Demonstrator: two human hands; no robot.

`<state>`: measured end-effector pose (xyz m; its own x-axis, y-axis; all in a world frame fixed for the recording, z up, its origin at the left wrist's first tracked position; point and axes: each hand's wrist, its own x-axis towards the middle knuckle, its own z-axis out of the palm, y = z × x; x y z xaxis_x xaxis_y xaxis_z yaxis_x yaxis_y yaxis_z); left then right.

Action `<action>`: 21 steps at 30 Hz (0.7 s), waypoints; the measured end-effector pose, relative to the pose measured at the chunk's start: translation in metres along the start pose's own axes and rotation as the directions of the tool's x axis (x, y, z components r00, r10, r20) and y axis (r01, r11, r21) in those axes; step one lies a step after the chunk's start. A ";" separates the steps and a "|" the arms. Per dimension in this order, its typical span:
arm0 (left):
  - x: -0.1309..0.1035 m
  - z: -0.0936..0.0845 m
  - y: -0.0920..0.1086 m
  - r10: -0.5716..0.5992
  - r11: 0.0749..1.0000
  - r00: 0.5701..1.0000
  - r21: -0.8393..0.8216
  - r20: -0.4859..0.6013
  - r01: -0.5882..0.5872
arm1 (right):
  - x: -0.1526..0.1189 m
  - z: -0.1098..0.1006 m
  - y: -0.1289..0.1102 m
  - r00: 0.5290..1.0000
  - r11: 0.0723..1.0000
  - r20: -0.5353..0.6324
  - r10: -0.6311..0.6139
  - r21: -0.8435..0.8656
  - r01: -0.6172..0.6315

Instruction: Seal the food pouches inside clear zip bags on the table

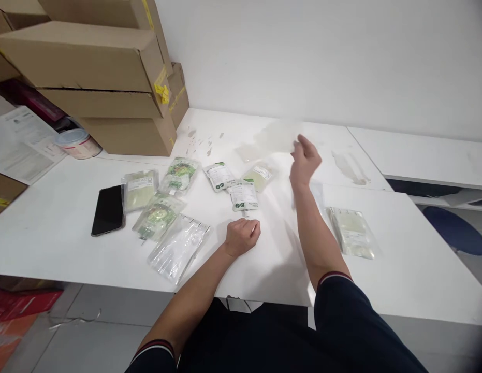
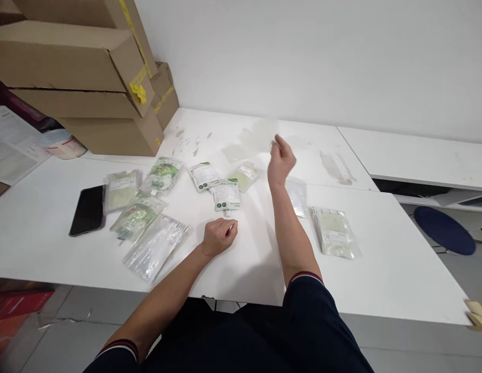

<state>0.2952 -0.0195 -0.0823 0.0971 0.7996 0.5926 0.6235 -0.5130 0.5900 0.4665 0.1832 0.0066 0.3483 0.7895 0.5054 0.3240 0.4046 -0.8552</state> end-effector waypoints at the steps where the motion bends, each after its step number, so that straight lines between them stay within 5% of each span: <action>1: 0.002 -0.001 0.002 -0.058 0.996 0.998 -0.064 -0.010 0.057 | -0.009 -0.016 -0.007 0.997 0.987 -0.024 0.069 0.151 -0.064; 4: 0.010 -0.010 0.009 -0.360 0.858 0.931 -0.372 0.055 0.353 | -0.051 -0.056 -0.026 0.970 0.874 0.034 0.241 0.427 -0.232; 6: 0.017 -0.023 0.012 -0.571 0.523 0.785 -0.630 0.241 0.574 | -0.083 -0.074 -0.035 0.944 0.813 0.059 0.325 0.493 -0.310; 8: 0.021 -0.040 0.015 -0.606 0.068 0.635 -0.765 0.479 0.641 | -0.113 -0.089 -0.042 0.921 0.783 0.057 0.384 0.508 -0.358; 10: 0.019 -0.057 0.017 -0.533 -0.249 0.572 -0.762 0.624 0.599 | -0.136 -0.101 -0.046 0.914 0.783 0.045 0.403 0.500 -0.370; 11: 0.016 -0.064 0.018 -0.511 -0.329 0.549 -0.741 0.661 0.586 | -0.145 -0.106 -0.046 0.913 0.785 0.047 0.404 0.495 -0.373; 13: 0.006 -0.073 0.021 -0.535 -0.371 0.480 -0.704 0.695 0.605 | -0.158 -0.115 -0.044 0.909 0.782 0.078 0.409 0.483 -0.394; 15: -0.007 -0.075 0.025 -0.636 -0.285 0.431 -0.714 0.640 0.639 | -0.167 -0.121 -0.039 0.897 0.774 0.136 0.421 0.462 -0.434; 19: -0.035 -0.077 0.032 -0.765 0.032 0.506 -0.762 0.398 0.647 | -0.179 -0.124 -0.021 0.874 0.853 0.244 0.419 0.224 -0.472; 21: -0.049 -0.084 0.036 -0.753 0.124 0.547 -0.736 0.367 0.666 | -0.181 -0.125 -0.014 0.884 0.934 0.307 0.353 -0.059 -0.352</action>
<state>0.2477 -0.1037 -0.0445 -0.1313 0.9378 -0.3215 -0.4289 0.2386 0.8713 0.5089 -0.0232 -0.0591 0.1523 0.9822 0.1097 0.2321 0.0723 -0.9700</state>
